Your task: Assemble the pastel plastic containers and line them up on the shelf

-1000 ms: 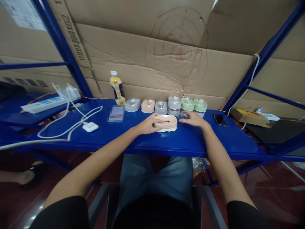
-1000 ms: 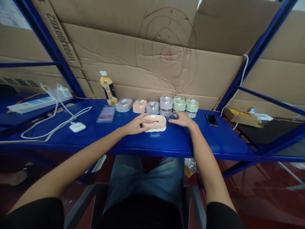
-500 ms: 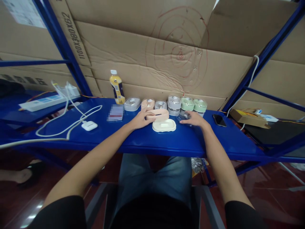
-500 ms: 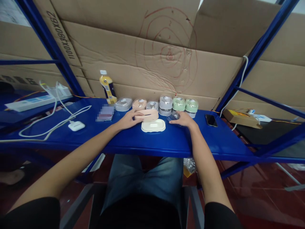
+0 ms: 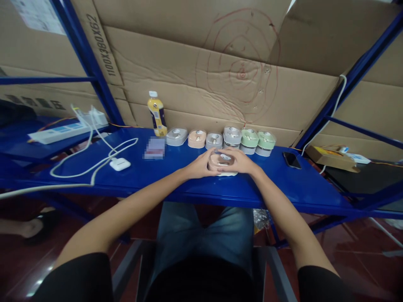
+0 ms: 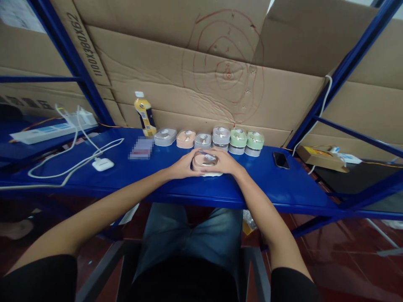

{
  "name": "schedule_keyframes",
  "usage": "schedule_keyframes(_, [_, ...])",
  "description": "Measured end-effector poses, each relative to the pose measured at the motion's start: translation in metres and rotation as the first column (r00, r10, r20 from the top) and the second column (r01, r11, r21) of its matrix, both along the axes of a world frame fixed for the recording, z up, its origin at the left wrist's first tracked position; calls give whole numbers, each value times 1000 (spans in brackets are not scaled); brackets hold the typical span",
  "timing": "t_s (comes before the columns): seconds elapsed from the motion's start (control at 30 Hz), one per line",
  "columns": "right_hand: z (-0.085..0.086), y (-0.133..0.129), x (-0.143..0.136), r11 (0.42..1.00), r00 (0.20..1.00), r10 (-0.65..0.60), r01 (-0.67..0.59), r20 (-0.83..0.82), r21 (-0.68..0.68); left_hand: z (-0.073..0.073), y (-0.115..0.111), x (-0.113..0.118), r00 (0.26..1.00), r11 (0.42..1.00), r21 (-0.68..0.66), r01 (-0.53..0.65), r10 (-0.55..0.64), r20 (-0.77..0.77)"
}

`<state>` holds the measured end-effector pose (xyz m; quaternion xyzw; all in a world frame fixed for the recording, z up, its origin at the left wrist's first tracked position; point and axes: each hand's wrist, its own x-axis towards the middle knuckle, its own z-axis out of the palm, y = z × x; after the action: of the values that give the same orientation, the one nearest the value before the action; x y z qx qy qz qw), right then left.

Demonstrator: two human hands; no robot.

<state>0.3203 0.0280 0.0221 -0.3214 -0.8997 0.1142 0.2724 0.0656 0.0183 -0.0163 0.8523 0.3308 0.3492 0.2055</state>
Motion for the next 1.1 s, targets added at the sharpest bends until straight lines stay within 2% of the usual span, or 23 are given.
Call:
schedule_keyframes(0.3, [0, -2, -1, 1000, 997, -21, 20, 78, 15, -12, 8, 4, 999, 1000, -7, -23, 23, -45])
schedule_keyframes(0.47, [-5, -5, -4, 1000, 997, -7, 7, 76, 7, -14, 8, 4, 998, 1000, 3, -30, 30, -59])
schedule_keyframes(0.57, [-4, -5, -1, 999, 999, -17, 19, -32, 43, -8, 6, 0, 998, 997, 55, -47, 49, -28])
schedule_keyframes(0.63, [0, -2, 6, 989, 976, -93, 114, -196, 96, 1, 8, -4, 992, 986, 107, -126, 122, 39])
schedule_keyframes(0.7, [6, 2, 14, 953, 898, -202, 272, -391, 132, 14, 14, -6, 952, 946, 135, -294, 276, 134])
schedule_keyframes(0.73, [8, 5, 19, 927, 843, -248, 350, -478, 137, 21, 19, -6, 909, 908, 123, -400, 377, 178])
schedule_keyframes(0.83, [11, 12, 27, 863, 710, -315, 491, -630, 121, 42, 40, 3, 734, 747, 8, -664, 651, 192])
schedule_keyframes(0.9, [9, 15, 29, 843, 684, -340, 526, -645, 113, 53, 55, 15, 656, 664, -41, -746, 745, 122])
schedule_keyframes(0.97, [6, 17, 28, 835, 691, -363, 539, -625, 112, 60, 67, 32, 605, 607, -42, -794, 795, 48])
schedule_keyframes(1.1, [2, 19, 26, 830, 720, -394, 545, -571, 115, 65, 78, 66, 561, 562, 9, -827, 826, -54])
